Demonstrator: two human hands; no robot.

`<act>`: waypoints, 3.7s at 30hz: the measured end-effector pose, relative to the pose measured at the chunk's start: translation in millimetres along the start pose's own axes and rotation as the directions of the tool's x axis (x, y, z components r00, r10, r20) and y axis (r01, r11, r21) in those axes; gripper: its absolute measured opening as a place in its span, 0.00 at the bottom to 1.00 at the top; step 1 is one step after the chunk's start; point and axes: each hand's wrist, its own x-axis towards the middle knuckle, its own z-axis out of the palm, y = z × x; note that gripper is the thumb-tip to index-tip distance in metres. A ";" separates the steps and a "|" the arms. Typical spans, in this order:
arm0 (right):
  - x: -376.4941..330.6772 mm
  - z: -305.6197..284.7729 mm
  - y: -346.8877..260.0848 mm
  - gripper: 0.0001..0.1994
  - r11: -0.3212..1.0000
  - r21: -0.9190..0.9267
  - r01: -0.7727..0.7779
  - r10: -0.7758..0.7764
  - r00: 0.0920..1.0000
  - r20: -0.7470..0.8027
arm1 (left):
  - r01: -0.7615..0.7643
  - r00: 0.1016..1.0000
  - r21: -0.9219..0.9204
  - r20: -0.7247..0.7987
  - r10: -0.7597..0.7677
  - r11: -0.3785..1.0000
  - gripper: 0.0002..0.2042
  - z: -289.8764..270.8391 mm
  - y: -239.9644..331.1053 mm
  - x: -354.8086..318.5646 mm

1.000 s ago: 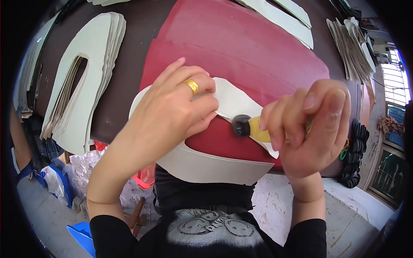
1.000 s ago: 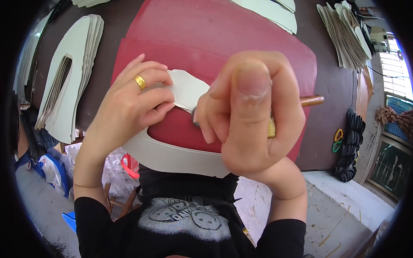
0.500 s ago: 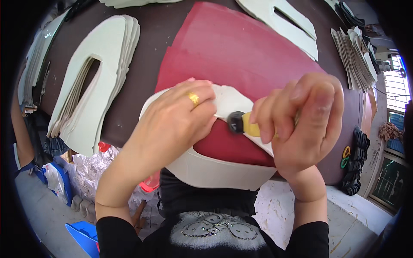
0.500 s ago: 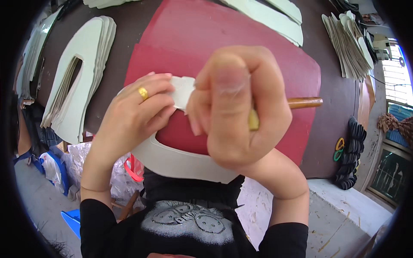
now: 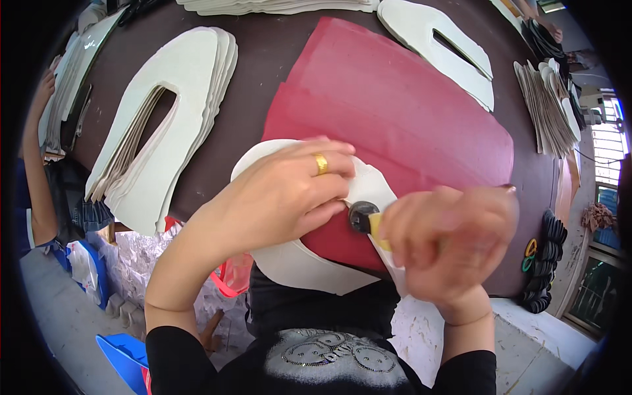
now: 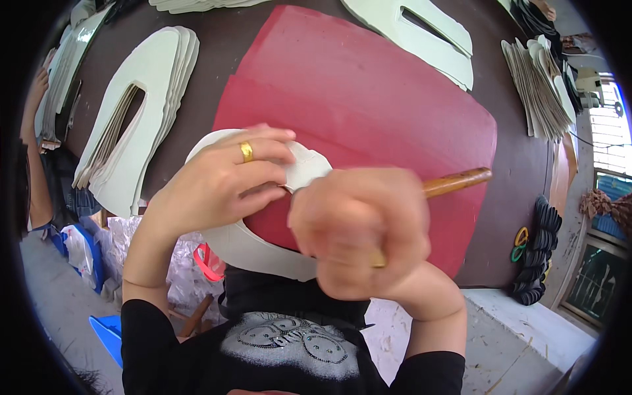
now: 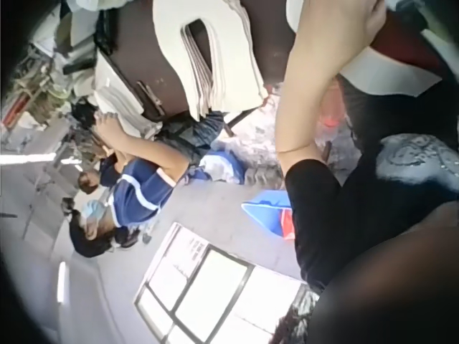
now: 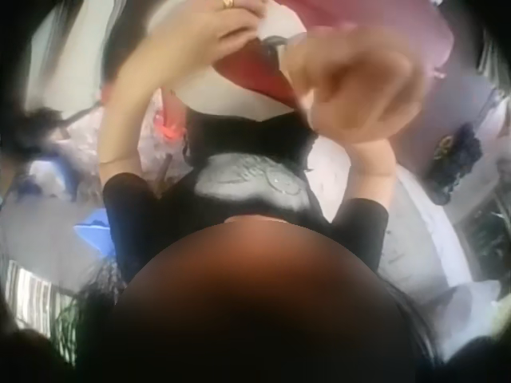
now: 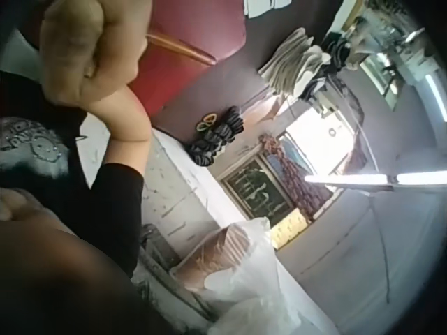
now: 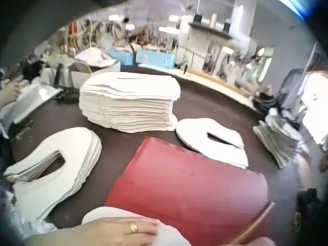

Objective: The person takes shoe upper pieces one by one from a stack, folds their inner edges by hand, hammers along the folds with a hammer on a pad, and places the finished pieces aside.

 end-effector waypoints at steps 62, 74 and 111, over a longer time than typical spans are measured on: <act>-10.2 -29.6 6.7 0.16 0.987 0.155 -0.036 0.049 0.995 -0.086 | 0.230 0.957 0.188 -0.219 -0.188 0.955 0.05 45.1 44.6 -9.7; -14.8 -16.1 5.9 0.13 0.990 0.139 0.007 0.005 0.996 -0.085 | 0.239 0.953 0.248 -0.244 -0.179 0.939 0.07 39.8 50.0 -18.7; -9.3 -16.3 -12.3 0.20 0.991 0.083 -0.104 0.105 0.994 -0.004 | 0.287 0.931 0.188 -0.284 -0.227 0.939 0.07 35.0 43.1 -25.2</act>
